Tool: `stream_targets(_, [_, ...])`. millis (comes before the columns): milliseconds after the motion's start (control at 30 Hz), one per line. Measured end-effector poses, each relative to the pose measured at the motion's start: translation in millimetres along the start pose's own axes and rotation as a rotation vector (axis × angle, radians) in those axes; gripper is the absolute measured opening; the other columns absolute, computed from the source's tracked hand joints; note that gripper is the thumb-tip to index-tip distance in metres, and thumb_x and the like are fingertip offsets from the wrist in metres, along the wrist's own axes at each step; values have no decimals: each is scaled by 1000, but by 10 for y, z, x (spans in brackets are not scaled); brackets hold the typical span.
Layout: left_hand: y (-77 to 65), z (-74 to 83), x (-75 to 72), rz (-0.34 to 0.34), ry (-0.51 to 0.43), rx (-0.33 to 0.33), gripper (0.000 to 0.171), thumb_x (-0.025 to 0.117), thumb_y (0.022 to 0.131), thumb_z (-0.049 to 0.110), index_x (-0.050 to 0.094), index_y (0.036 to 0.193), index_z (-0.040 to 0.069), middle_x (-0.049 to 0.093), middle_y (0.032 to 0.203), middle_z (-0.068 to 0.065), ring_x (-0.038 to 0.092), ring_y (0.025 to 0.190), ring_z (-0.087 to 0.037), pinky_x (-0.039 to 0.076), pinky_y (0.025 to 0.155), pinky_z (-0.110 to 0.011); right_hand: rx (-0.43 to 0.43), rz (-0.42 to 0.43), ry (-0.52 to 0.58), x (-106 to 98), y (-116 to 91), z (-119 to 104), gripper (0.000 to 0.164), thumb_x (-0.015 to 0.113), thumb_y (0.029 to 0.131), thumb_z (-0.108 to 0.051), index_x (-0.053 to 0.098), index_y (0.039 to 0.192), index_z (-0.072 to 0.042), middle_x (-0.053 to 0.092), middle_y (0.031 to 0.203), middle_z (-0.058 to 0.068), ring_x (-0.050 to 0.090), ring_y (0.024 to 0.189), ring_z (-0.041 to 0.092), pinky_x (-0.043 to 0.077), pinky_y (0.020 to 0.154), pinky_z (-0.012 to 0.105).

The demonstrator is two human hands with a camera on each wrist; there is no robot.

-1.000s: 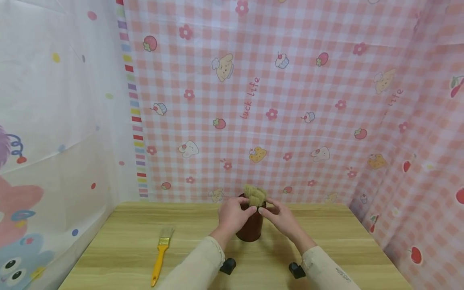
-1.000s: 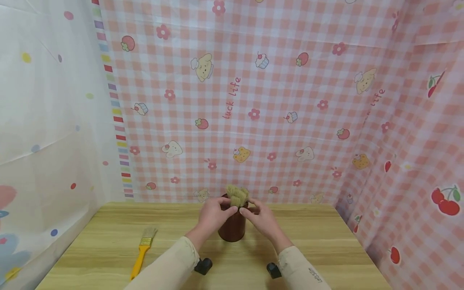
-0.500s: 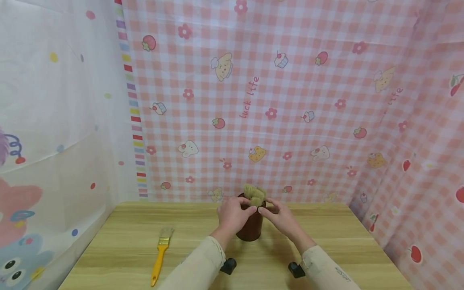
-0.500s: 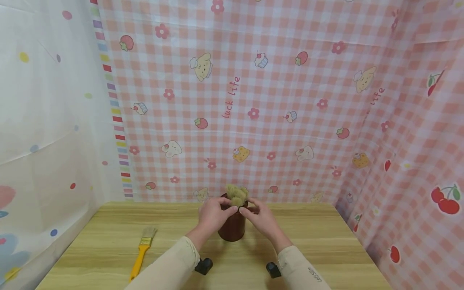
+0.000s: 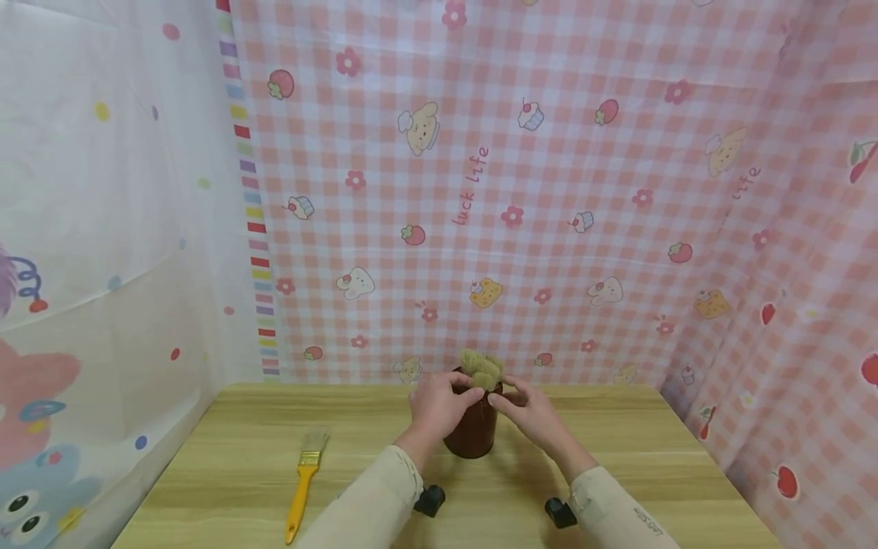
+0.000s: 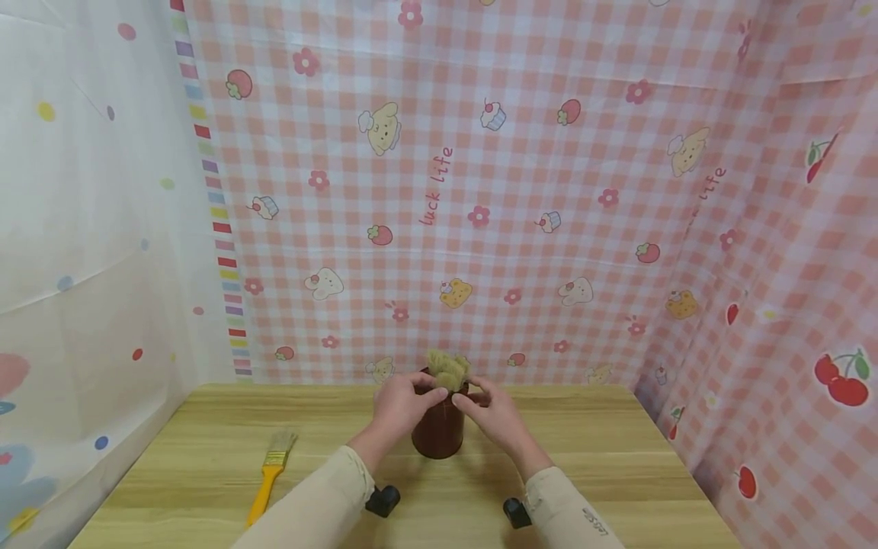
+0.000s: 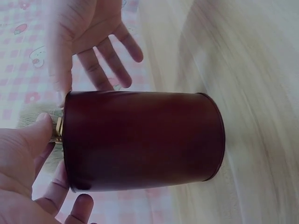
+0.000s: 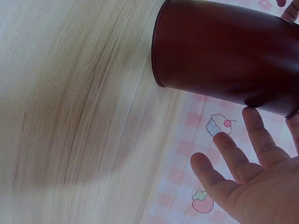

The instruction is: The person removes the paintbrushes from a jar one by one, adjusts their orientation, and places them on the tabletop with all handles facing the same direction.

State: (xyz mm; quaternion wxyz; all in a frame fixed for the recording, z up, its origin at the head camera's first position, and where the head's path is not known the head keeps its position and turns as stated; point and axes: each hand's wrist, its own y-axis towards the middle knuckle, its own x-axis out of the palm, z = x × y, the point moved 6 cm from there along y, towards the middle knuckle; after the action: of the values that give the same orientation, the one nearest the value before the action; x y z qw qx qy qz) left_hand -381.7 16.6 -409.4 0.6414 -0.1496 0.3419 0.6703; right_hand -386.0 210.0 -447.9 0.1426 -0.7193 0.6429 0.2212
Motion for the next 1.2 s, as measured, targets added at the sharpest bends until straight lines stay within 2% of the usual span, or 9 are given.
stream_targets(167, [40,-8,-46,-6,-61,-24,24,79,97,42,83,113,23,82,115,5,73,115,-27,45,112,-63,-8,-13,0,-2,-15,-34,74,68,104,-49,44,162,-11,64,147,26,62,137,44,53,109,64])
stream_targets(233, [59,-7,-56,-19,-100,-35,25,79,97,42,83,114,23,81,117,4,73,116,-27,50,110,-59,-13,-15,-2,-3,-21,-40,74,67,105,-49,43,163,-10,64,147,27,62,137,45,53,109,65])
stream_targets(400, [82,23,-87,-66,-208,-35,28,79,98,39,81,117,19,80,118,0,73,114,-26,63,93,-46,-20,-11,2,2,-26,-31,74,67,105,-49,43,163,-10,64,147,26,62,137,45,53,109,65])
stream_targets(567, [76,75,-135,-88,-267,-25,32,79,99,38,80,121,14,79,121,-5,73,116,-28,63,95,-46,-10,5,15,8,-17,-16,73,69,104,-49,45,162,-12,66,145,24,63,136,42,53,109,64])
stream_targets(800, [87,126,-202,-83,-321,-27,27,79,99,36,81,114,14,80,118,-7,74,113,-27,64,91,-45,-29,8,8,8,-13,-12,73,68,105,-46,44,162,-8,66,144,27,64,135,44,53,109,64])
stream_targets(967, [102,124,-249,-77,-352,-52,27,79,99,37,81,115,16,80,117,-7,75,108,-25,65,88,-43,-19,11,9,10,-13,-11,72,69,104,-46,46,162,-10,66,144,25,64,135,42,54,109,63])
stream_targets(1200, [133,178,-388,-42,-368,-32,28,78,98,45,80,113,21,81,116,-2,74,112,-24,63,93,-44,-19,15,-1,20,-11,-20,71,68,105,-47,47,161,-11,66,145,26,64,135,43,54,109,64])
